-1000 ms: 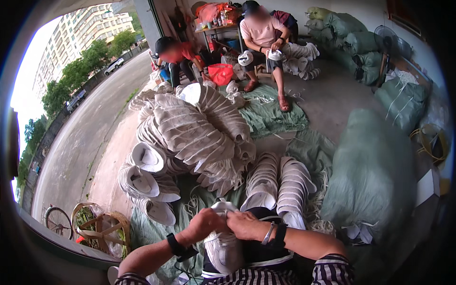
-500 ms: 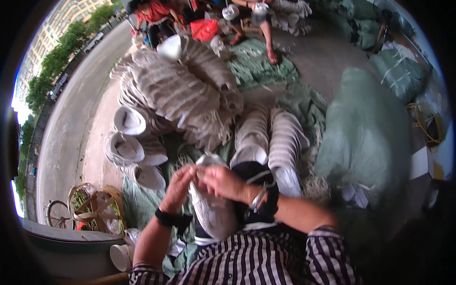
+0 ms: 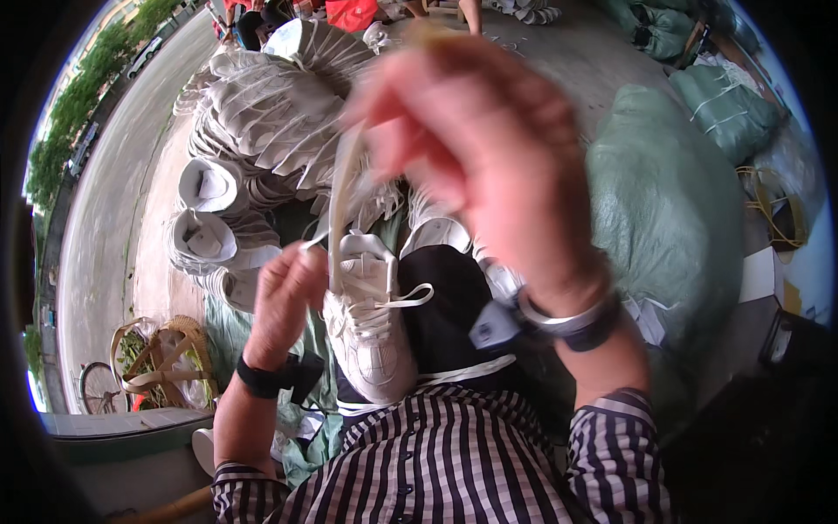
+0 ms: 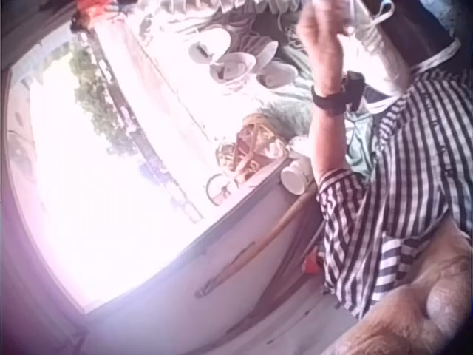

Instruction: Thread laces through the eyelets of white shoes.

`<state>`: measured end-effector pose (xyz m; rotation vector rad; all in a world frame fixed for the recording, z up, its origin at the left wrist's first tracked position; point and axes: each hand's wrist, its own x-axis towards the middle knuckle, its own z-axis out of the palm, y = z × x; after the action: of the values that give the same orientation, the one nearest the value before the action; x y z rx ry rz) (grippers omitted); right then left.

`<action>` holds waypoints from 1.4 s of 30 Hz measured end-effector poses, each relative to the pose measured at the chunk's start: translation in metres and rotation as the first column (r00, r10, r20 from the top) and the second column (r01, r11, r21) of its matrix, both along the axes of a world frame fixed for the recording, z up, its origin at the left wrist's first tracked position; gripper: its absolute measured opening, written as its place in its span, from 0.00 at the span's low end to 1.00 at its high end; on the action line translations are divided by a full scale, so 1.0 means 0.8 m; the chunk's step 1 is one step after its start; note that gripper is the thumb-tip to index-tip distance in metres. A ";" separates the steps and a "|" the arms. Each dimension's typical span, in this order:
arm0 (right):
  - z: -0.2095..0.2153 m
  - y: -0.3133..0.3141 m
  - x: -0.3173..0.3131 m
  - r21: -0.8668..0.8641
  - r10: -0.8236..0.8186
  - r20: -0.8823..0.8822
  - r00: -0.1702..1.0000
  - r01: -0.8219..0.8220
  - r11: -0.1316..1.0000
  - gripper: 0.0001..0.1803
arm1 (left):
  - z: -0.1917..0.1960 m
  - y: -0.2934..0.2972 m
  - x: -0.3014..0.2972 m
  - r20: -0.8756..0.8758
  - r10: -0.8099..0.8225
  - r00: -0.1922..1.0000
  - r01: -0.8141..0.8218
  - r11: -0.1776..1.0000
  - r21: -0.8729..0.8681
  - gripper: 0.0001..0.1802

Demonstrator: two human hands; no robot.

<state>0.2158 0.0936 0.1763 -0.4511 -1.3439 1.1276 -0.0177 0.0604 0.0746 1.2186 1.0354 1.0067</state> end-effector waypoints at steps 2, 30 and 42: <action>-0.019 0.015 0.055 -0.144 -0.146 -0.091 0.985 0.132 0.981 0.17 | -0.016 0.002 -0.027 -0.018 0.221 0.975 -0.220 0.975 0.033 0.14; -0.233 -0.006 -0.003 0.158 -0.332 0.628 0.704 0.303 0.940 0.11 | -0.075 -0.030 -0.131 0.035 0.671 0.740 -0.669 0.741 -0.052 0.14; -0.244 -0.039 -0.013 -0.273 0.120 0.728 0.675 0.125 0.954 0.04 | -0.105 -0.044 -0.071 -0.362 0.127 0.923 -0.211 0.957 -0.202 0.20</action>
<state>0.2054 0.0628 -0.0191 -1.2494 -1.8680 1.2016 -0.0744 0.0251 -0.0093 1.1426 1.5164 0.7839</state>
